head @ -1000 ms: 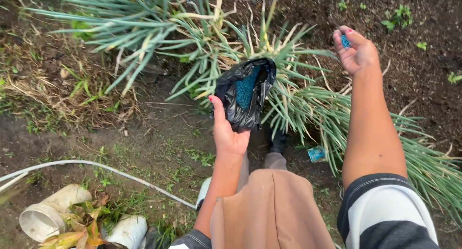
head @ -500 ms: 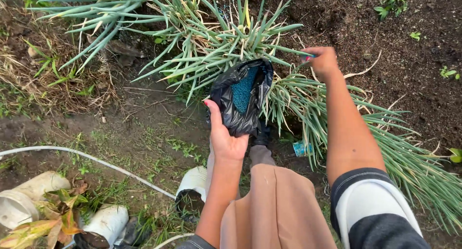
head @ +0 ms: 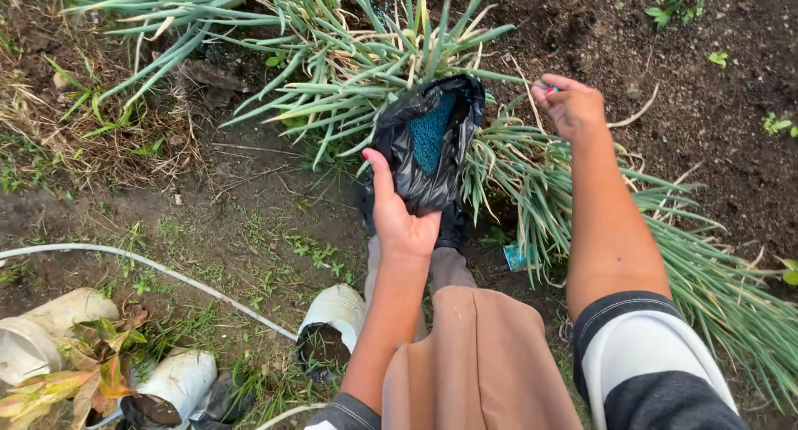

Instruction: Applying fertilizer to various plants in a garden.

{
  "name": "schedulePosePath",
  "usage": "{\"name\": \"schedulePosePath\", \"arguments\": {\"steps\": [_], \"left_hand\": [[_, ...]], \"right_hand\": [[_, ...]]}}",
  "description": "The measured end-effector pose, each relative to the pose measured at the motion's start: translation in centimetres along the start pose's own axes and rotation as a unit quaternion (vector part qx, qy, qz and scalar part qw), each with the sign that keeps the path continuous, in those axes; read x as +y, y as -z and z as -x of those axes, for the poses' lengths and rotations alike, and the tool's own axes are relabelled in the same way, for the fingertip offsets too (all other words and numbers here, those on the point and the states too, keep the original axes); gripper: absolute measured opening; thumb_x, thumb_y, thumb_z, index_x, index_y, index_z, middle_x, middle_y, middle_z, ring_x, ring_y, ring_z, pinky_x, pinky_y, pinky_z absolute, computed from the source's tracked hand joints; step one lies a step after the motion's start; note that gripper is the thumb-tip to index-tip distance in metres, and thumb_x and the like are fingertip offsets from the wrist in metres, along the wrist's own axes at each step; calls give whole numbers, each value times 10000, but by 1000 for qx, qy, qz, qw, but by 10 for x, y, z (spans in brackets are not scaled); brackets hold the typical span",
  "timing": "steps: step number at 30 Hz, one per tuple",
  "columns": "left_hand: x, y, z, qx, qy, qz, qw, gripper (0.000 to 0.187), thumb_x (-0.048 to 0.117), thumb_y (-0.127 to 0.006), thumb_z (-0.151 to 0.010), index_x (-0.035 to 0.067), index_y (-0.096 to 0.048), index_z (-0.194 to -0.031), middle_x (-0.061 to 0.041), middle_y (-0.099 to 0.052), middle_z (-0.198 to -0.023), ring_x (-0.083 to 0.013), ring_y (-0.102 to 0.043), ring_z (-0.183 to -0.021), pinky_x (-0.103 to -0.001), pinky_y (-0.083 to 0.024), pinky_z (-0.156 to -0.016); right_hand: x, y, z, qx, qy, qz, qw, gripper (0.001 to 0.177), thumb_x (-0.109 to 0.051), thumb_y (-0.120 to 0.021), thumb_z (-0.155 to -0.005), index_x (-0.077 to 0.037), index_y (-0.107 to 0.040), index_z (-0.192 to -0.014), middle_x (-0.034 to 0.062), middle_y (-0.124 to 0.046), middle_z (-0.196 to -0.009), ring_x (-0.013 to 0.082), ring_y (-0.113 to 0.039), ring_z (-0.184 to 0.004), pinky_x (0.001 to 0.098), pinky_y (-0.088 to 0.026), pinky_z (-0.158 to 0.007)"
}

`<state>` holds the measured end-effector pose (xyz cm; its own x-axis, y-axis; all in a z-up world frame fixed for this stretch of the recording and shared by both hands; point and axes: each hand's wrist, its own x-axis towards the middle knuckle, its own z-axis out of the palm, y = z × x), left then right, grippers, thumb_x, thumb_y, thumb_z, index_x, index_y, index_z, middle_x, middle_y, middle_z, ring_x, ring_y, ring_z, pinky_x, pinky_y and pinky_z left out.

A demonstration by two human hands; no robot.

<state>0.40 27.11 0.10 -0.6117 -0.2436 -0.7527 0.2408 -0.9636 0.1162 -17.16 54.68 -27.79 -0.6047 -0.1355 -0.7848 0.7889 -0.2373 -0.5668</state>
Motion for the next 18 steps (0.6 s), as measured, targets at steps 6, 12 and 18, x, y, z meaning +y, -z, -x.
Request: {"name": "schedulePosePath", "arguments": {"steps": [6, 12, 18], "left_hand": [[-8, -2, 19, -25, 5, -19, 1000, 572, 474, -617, -1015, 48, -588, -1396, -106, -652, -1380, -293, -655, -1207, -496, -523, -1083], [-15, 7, 42, -13, 30, -35, 999, 566, 477, -606, -1017, 55, -588, -1394, -95, -656, -1373, -293, -655, -1201, -496, -523, -1074], [-17, 22, 74, -61, 44, -39, 996, 543, 455, -574, -1044, 55, -579, -1410, -95, -646, -1401, -289, -652, -1225, -483, -522, -1086]], "right_hand": [[-18, 20, 45, 17, 9, -30, 999, 346, 198, -528, -901, 167, -620, -1232, 267, -698, -1178, 318, -754, -1030, 345, -668, -902], [-27, 50, 85, 25, 47, -29, 998, 339, 204, -532, -902, 175, -621, -1229, 272, -701, -1174, 321, -752, -1031, 341, -664, -888], [-20, 77, 99, 30, 82, -28, 996, 372, 219, -508, -882, 185, -628, -1232, 277, -711, -1141, 311, -759, -997, 338, -665, -859]]}}
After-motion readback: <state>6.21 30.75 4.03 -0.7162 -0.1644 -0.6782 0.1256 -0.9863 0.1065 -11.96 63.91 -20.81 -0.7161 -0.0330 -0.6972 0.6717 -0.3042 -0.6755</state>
